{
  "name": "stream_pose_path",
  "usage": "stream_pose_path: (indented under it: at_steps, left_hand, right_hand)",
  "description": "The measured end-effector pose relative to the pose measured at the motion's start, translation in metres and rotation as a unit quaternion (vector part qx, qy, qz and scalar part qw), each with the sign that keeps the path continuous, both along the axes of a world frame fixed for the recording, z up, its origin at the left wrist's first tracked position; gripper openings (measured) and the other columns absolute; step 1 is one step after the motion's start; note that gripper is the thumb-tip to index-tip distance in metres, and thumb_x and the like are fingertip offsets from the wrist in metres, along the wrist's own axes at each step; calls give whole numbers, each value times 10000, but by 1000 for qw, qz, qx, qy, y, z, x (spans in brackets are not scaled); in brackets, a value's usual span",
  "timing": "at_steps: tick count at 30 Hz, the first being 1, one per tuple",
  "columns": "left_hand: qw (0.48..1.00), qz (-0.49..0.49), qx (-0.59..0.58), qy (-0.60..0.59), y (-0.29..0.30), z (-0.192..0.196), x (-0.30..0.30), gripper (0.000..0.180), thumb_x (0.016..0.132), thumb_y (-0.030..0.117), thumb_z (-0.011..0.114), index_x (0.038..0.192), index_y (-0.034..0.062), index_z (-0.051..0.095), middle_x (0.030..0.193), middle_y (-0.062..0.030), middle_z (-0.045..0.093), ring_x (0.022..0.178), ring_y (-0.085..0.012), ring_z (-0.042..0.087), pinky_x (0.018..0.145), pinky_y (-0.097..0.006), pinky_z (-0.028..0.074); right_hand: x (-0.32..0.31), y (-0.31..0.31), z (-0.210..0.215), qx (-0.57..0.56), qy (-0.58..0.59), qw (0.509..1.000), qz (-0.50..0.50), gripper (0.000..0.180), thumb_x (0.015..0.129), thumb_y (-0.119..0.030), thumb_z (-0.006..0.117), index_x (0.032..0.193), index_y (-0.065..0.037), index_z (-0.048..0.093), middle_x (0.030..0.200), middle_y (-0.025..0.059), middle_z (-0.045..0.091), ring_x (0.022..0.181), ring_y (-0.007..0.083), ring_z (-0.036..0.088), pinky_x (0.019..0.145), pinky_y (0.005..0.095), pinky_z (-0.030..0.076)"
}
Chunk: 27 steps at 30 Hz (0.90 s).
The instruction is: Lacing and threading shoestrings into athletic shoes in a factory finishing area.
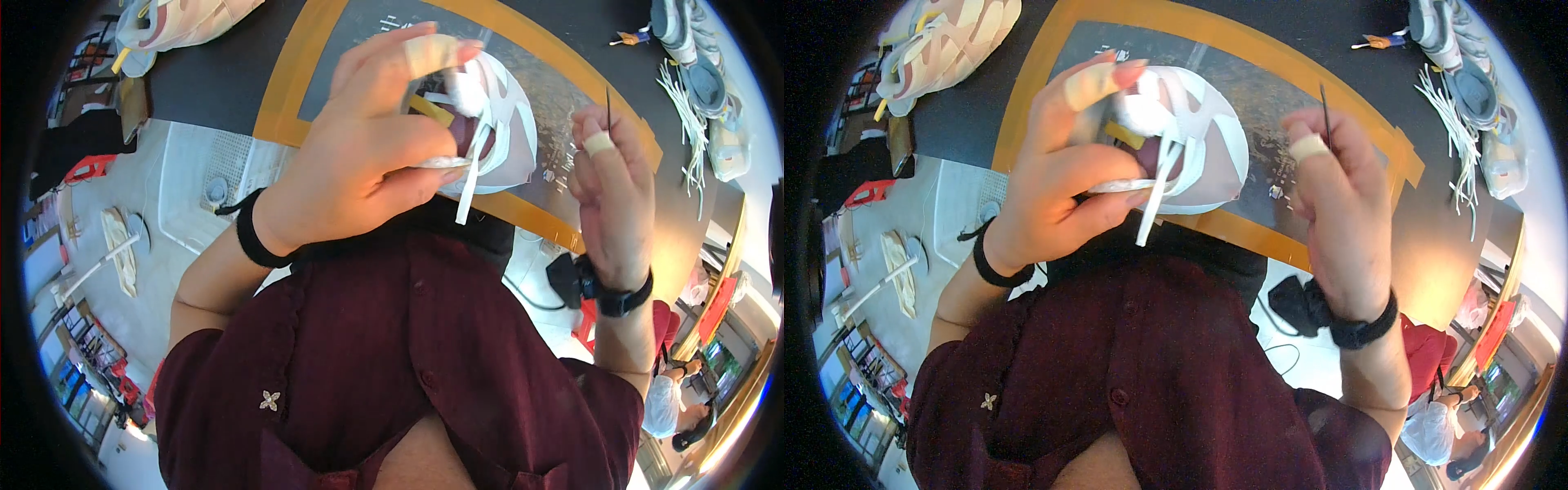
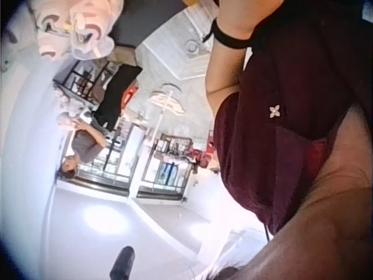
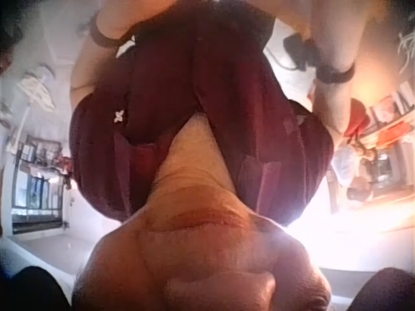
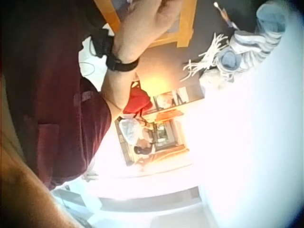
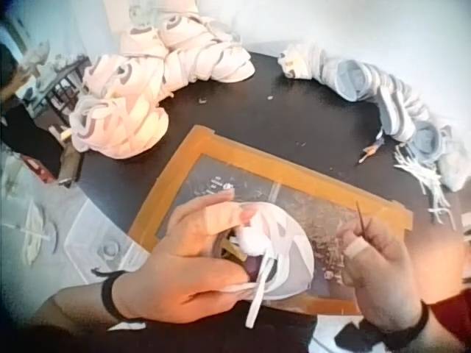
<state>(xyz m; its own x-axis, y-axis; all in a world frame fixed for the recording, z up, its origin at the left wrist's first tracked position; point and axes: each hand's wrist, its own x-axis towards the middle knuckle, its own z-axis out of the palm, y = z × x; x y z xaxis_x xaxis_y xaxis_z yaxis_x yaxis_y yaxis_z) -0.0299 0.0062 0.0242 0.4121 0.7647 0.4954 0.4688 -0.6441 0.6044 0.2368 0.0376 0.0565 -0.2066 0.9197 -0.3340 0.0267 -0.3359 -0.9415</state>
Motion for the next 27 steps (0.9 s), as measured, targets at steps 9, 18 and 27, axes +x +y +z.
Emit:
stream_pose_path:
  at_steps: [9, 18, 27]
  left_hand:
    - [998, 9, -12, -55, -27, 7, 18, 133, 767, 99, 729, 881, 52, 678, 1466, -231, 400, 1344, -360, 415, 1097, -416, 315]
    - [937, 21, -76, -339, -46, -12, 33, 443, 817, 145, 704, 1232, 64, 570, 1462, -195, 410, 1325, -322, 412, 1085, -427, 346]
    - [576, -129, -505, -630, -33, -3, 13, 559, 1029, 470, 404, 1391, 45, 434, 1322, -123, 552, 1109, -247, 613, 896, -442, 545]
  right_hand:
    - [-26, -58, -22, -50, 279, 959, -1, 384, 950, -267, 653, 1259, -61, 553, 1045, 2, 624, 659, 14, 428, 559, 169, 352]
    - [-17, -56, -32, -33, 363, 931, 15, 368, 954, -205, 638, 1277, -48, 555, 1046, 31, 659, 682, 34, 543, 580, 176, 426]
    - [-19, -39, -25, 11, 318, 947, 41, 293, 989, -253, 593, 1228, -83, 577, 916, -22, 659, 515, -18, 297, 522, 151, 363]
